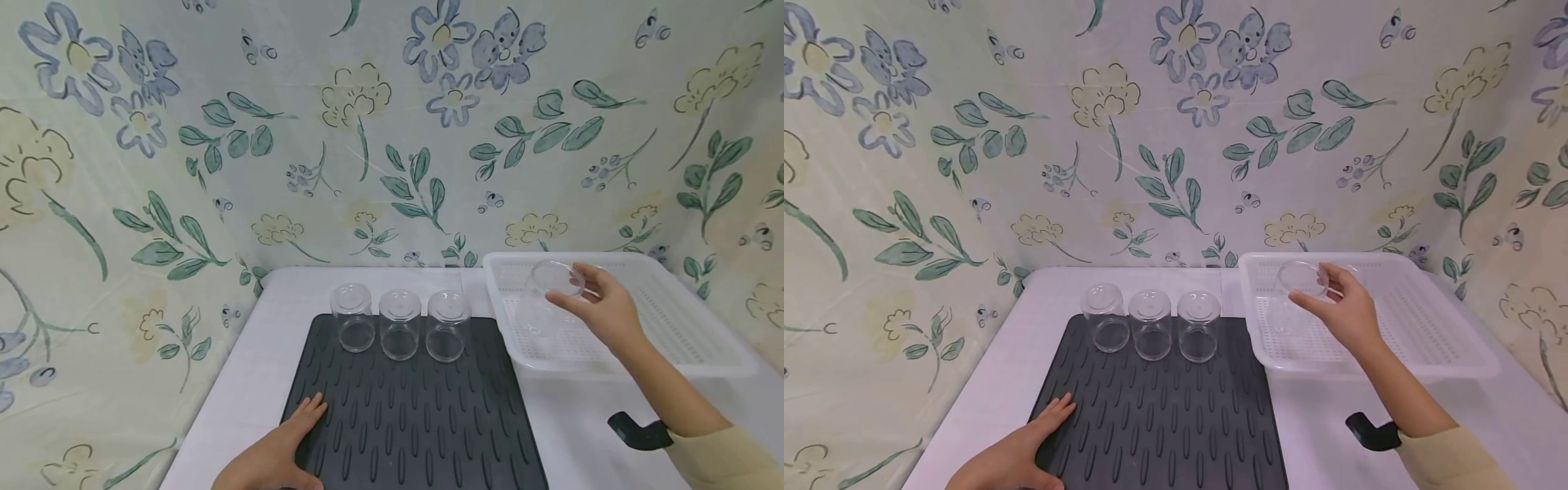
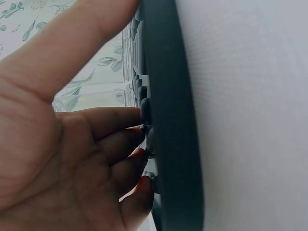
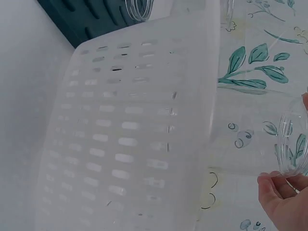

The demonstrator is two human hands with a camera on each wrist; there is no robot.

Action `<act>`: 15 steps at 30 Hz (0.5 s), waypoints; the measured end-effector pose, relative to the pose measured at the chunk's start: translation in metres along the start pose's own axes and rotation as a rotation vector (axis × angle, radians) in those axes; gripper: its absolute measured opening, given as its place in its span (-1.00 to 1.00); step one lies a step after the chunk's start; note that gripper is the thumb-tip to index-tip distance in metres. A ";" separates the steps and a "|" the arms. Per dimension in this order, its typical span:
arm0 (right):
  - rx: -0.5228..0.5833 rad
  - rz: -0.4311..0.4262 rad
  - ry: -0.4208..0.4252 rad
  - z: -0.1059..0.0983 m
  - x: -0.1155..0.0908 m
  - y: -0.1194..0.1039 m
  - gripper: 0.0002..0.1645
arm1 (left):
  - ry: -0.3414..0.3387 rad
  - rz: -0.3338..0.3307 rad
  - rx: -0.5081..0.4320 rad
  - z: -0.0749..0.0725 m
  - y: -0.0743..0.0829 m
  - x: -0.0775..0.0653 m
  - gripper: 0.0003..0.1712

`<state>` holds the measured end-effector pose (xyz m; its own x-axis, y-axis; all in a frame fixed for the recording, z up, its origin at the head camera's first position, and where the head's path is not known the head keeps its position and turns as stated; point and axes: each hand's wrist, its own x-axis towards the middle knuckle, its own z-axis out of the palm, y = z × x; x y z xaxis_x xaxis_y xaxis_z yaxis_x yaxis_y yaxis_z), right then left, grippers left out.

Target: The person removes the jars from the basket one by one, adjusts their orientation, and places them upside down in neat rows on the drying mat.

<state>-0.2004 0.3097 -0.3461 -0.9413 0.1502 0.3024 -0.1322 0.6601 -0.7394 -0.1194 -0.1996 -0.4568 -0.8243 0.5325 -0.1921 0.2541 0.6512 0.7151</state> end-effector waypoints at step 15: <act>0.063 -0.119 0.014 -0.008 -0.022 -0.027 -0.05 | 0.005 -0.013 0.002 0.001 -0.001 0.001 0.39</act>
<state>-0.1741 0.2945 -0.3281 -0.9134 0.0836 0.3985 -0.2628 0.6263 -0.7339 -0.1196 -0.1992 -0.4580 -0.8303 0.5209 -0.1982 0.2439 0.6594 0.7111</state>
